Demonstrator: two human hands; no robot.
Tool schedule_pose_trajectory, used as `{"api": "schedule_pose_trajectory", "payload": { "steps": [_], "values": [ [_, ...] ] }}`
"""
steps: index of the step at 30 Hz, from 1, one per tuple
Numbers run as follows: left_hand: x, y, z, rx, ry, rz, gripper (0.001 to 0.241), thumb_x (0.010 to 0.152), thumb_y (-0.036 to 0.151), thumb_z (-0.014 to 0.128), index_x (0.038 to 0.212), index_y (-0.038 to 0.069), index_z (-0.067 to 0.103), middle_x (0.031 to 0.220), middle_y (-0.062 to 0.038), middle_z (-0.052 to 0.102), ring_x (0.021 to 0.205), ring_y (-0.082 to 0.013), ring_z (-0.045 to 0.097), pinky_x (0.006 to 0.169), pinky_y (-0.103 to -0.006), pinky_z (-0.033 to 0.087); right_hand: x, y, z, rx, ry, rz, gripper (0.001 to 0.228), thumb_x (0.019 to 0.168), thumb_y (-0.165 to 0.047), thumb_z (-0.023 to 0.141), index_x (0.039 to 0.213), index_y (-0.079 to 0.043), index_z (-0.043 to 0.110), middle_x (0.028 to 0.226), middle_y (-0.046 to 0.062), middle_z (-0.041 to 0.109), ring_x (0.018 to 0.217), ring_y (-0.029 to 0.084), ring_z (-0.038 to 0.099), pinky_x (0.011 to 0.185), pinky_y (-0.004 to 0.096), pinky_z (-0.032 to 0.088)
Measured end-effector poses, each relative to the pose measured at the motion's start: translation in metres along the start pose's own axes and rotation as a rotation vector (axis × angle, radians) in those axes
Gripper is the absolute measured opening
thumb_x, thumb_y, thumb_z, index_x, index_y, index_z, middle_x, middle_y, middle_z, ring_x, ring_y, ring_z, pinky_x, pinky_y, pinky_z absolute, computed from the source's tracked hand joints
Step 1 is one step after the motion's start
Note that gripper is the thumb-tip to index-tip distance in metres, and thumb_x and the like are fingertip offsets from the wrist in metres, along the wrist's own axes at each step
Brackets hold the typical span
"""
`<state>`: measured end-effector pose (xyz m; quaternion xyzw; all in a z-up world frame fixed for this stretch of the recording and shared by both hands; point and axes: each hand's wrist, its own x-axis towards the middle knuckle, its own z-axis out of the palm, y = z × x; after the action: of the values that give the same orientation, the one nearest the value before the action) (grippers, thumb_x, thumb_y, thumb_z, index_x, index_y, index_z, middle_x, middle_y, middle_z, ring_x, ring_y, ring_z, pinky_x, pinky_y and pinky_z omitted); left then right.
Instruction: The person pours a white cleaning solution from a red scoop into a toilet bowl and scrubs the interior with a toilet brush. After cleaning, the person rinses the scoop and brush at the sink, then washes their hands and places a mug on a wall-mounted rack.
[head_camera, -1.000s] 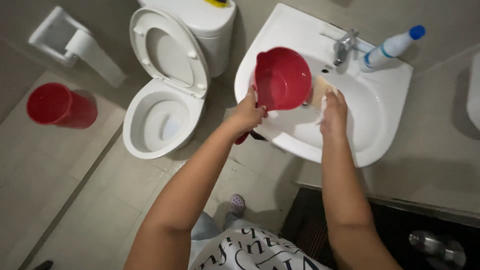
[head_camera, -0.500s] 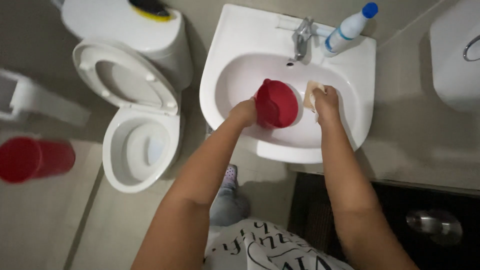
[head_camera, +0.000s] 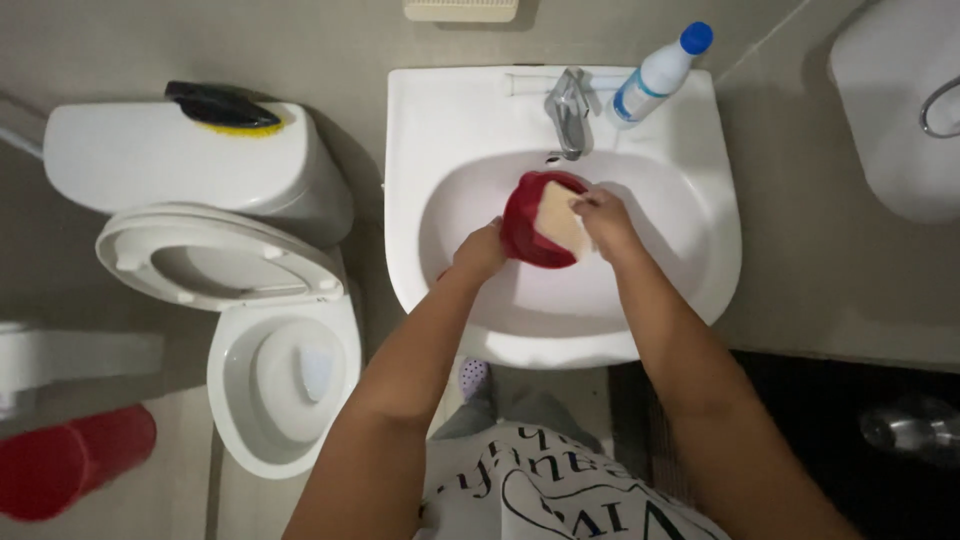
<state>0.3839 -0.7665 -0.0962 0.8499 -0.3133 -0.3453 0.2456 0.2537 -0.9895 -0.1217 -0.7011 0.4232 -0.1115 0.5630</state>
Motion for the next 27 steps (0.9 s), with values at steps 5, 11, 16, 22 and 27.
{"api": "schedule_pose_trajectory", "payload": {
  "steps": [5,11,16,22,27],
  "values": [
    [-0.008,0.008,-0.018,-0.014,-0.010,-0.005,0.061,0.097,0.034,0.057,0.151,0.012,0.042,0.130,-0.021,0.065,0.122,-0.0369,0.062,0.102,-0.0473,0.049,0.001,-0.014,-0.006,0.023,0.136,-0.098,0.018,0.095,-0.011,0.059,0.109,-0.006,0.069,0.087,0.006,0.070,0.074,0.017,0.064,0.066,0.034,0.053],
    [-0.035,0.056,-0.067,0.058,0.145,-0.041,0.064,0.089,0.026,0.067,0.148,0.013,0.046,0.129,-0.019,0.064,0.117,-0.0375,0.064,0.097,-0.0471,0.051,0.020,-0.103,-0.022,-0.213,0.401,-0.606,0.021,0.097,-0.012,0.073,0.115,0.000,0.070,0.100,0.012,0.074,0.088,0.019,0.071,0.078,0.033,0.057],
    [0.005,0.056,-0.051,-0.101,0.362,0.141,0.045,0.090,0.016,0.066,0.135,0.010,0.063,0.122,-0.021,0.068,0.113,-0.0386,0.066,0.098,-0.0455,0.054,0.049,-0.157,-0.022,-0.121,0.163,-0.471,0.031,0.096,-0.011,0.070,0.124,0.000,0.070,0.108,0.012,0.075,0.091,0.017,0.070,0.079,0.031,0.057],
    [0.084,0.052,0.002,-1.141,0.038,0.149,0.028,0.098,0.008,0.061,0.122,0.000,0.071,0.108,-0.011,0.074,0.098,-0.0265,0.066,0.088,-0.0413,0.055,0.055,-0.168,-0.014,-0.156,-0.026,-0.097,0.022,0.096,-0.017,0.067,0.110,0.000,0.070,0.089,0.007,0.072,0.073,0.015,0.066,0.066,0.031,0.054],
    [0.096,0.081,0.005,-1.553,-0.224,-0.272,0.030,0.104,0.018,0.044,0.121,0.007,0.066,0.095,-0.007,0.070,0.084,-0.0217,0.066,0.074,-0.0375,0.055,0.066,-0.150,-0.014,-0.160,-0.130,-0.272,0.014,0.092,-0.010,0.068,0.102,-0.001,0.072,0.081,0.004,0.070,0.068,0.013,0.065,0.062,0.031,0.053]
  ]
}}
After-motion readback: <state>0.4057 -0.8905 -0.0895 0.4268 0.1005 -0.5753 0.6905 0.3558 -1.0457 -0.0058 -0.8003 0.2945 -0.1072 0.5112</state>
